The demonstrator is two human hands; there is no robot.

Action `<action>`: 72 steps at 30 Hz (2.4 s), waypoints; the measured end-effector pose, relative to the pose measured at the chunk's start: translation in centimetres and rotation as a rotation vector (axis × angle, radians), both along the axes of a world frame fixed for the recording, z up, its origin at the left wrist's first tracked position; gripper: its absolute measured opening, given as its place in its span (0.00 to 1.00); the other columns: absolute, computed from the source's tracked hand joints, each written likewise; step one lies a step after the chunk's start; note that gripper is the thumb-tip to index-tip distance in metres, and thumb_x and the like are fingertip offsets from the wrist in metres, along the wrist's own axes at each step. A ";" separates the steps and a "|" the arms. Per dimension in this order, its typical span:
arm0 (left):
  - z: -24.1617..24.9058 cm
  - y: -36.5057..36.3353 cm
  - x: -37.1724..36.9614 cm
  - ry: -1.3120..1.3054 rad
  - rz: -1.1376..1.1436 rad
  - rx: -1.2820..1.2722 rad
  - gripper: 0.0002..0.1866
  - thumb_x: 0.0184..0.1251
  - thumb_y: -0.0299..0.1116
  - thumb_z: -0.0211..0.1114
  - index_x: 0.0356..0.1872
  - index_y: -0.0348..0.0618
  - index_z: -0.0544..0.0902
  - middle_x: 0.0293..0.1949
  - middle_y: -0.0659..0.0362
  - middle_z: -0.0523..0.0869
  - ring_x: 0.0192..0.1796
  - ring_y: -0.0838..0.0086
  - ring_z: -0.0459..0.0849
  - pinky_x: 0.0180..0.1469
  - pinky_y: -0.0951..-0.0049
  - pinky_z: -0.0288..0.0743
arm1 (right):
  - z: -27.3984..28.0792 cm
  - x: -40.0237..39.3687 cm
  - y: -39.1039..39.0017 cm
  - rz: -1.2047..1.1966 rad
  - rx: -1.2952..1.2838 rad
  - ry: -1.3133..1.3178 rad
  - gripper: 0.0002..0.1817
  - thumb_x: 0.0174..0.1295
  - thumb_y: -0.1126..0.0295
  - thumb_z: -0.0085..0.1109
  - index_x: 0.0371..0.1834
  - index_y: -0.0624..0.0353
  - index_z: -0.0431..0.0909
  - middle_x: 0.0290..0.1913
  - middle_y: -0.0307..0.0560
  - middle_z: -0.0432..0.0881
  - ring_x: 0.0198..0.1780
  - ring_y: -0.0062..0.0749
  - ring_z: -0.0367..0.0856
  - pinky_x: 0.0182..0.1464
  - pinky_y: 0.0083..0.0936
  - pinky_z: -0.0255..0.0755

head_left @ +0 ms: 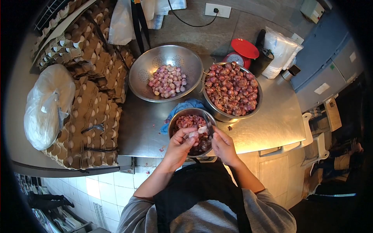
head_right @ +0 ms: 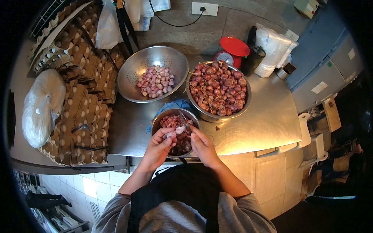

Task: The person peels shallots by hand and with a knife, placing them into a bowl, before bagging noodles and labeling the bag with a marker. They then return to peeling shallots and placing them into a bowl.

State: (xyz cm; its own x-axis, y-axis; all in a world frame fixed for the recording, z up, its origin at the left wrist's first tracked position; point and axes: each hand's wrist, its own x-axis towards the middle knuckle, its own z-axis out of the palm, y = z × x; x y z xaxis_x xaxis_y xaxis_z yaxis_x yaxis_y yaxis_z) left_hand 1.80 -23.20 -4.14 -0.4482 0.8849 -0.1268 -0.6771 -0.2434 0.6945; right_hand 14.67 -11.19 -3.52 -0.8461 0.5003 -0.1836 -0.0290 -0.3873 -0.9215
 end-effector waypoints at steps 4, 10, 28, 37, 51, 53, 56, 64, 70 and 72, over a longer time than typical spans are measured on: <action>0.8 0.0 0.2 -0.082 -0.027 -0.028 0.15 0.61 0.28 0.60 0.50 0.43 0.73 0.42 0.63 0.79 0.44 0.79 0.76 0.47 0.79 0.70 | -0.5 0.0 0.3 -0.011 -0.002 0.003 0.20 0.68 0.66 0.42 0.62 0.58 0.63 0.19 0.28 0.58 0.18 0.12 0.54 0.20 0.11 0.50; 0.2 0.0 0.1 -0.036 0.078 -0.100 0.15 0.62 0.27 0.58 0.50 0.41 0.73 0.41 0.61 0.79 0.43 0.78 0.77 0.47 0.79 0.71 | 0.8 0.5 -0.7 0.105 0.013 0.041 0.20 0.68 0.66 0.42 0.62 0.57 0.62 0.19 0.28 0.58 0.19 0.12 0.55 0.20 0.11 0.50; 0.7 -1.2 -0.6 -0.184 0.024 -0.035 0.15 0.64 0.26 0.55 0.52 0.39 0.73 0.48 0.58 0.77 0.50 0.75 0.76 0.54 0.74 0.71 | -0.6 0.1 1.0 -0.054 0.048 -0.048 0.23 0.68 0.64 0.39 0.67 0.53 0.55 0.15 0.28 0.56 0.14 0.12 0.53 0.16 0.10 0.48; 0.1 -0.3 1.0 -0.138 0.079 -0.030 0.14 0.62 0.25 0.58 0.49 0.44 0.74 0.43 0.62 0.79 0.47 0.75 0.78 0.52 0.74 0.72 | -0.6 0.2 -2.1 0.151 0.283 -0.018 0.25 0.68 0.65 0.42 0.67 0.56 0.55 0.46 0.36 0.71 0.29 0.13 0.63 0.32 0.10 0.61; -0.1 -0.1 1.5 -0.089 0.080 -0.016 0.15 0.60 0.23 0.59 0.48 0.45 0.74 0.43 0.63 0.79 0.47 0.78 0.77 0.52 0.75 0.70 | -1.3 0.6 -1.3 0.100 0.323 0.006 0.23 0.68 0.65 0.39 0.65 0.62 0.57 0.63 0.47 0.64 0.64 0.28 0.60 0.63 0.22 0.51; 0.3 0.0 1.7 -0.101 0.079 -0.027 0.14 0.60 0.23 0.59 0.47 0.45 0.74 0.43 0.62 0.79 0.47 0.78 0.77 0.52 0.75 0.70 | -1.0 0.8 -1.1 0.112 0.196 -0.055 0.23 0.68 0.65 0.39 0.65 0.62 0.57 0.63 0.47 0.64 0.64 0.29 0.61 0.63 0.22 0.52; -0.4 0.3 1.7 -0.085 0.110 -0.012 0.13 0.60 0.23 0.59 0.46 0.45 0.74 0.43 0.62 0.79 0.47 0.79 0.77 0.52 0.75 0.70 | -0.2 1.2 -1.5 0.133 0.159 -0.125 0.23 0.68 0.65 0.40 0.64 0.63 0.58 0.62 0.47 0.66 0.63 0.30 0.62 0.63 0.22 0.52; 0.1 0.6 1.5 -0.062 0.082 -0.021 0.12 0.60 0.23 0.59 0.45 0.45 0.74 0.41 0.63 0.79 0.46 0.79 0.77 0.51 0.76 0.71 | -1.9 0.8 -0.5 0.058 0.372 -0.029 0.23 0.68 0.64 0.41 0.63 0.64 0.60 0.59 0.49 0.69 0.61 0.30 0.64 0.62 0.22 0.54; 0.8 0.9 0.0 -0.082 0.135 -0.057 0.12 0.60 0.25 0.60 0.45 0.42 0.75 0.41 0.61 0.79 0.42 0.78 0.77 0.46 0.78 0.72 | -2.4 0.9 0.4 0.071 0.307 -0.180 0.23 0.68 0.64 0.41 0.64 0.62 0.58 0.54 0.47 0.68 0.55 0.28 0.64 0.56 0.20 0.56; -0.2 1.8 -2.5 0.045 0.203 -0.023 0.11 0.60 0.26 0.61 0.45 0.42 0.75 0.41 0.61 0.79 0.41 0.78 0.77 0.45 0.78 0.72 | -4.5 0.7 0.9 0.055 0.575 -0.110 0.24 0.68 0.64 0.40 0.66 0.60 0.55 0.38 0.37 0.67 0.37 0.18 0.63 0.40 0.14 0.57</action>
State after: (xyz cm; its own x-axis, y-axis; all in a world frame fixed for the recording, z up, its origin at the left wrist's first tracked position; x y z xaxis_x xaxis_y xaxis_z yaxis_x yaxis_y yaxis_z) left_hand -0.67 -21.44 -4.29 -0.6224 0.7732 -0.1216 -0.5838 -0.3551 0.7301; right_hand 15.35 -10.34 -8.03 -0.8651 0.5013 0.0166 0.0842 0.1778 -0.9805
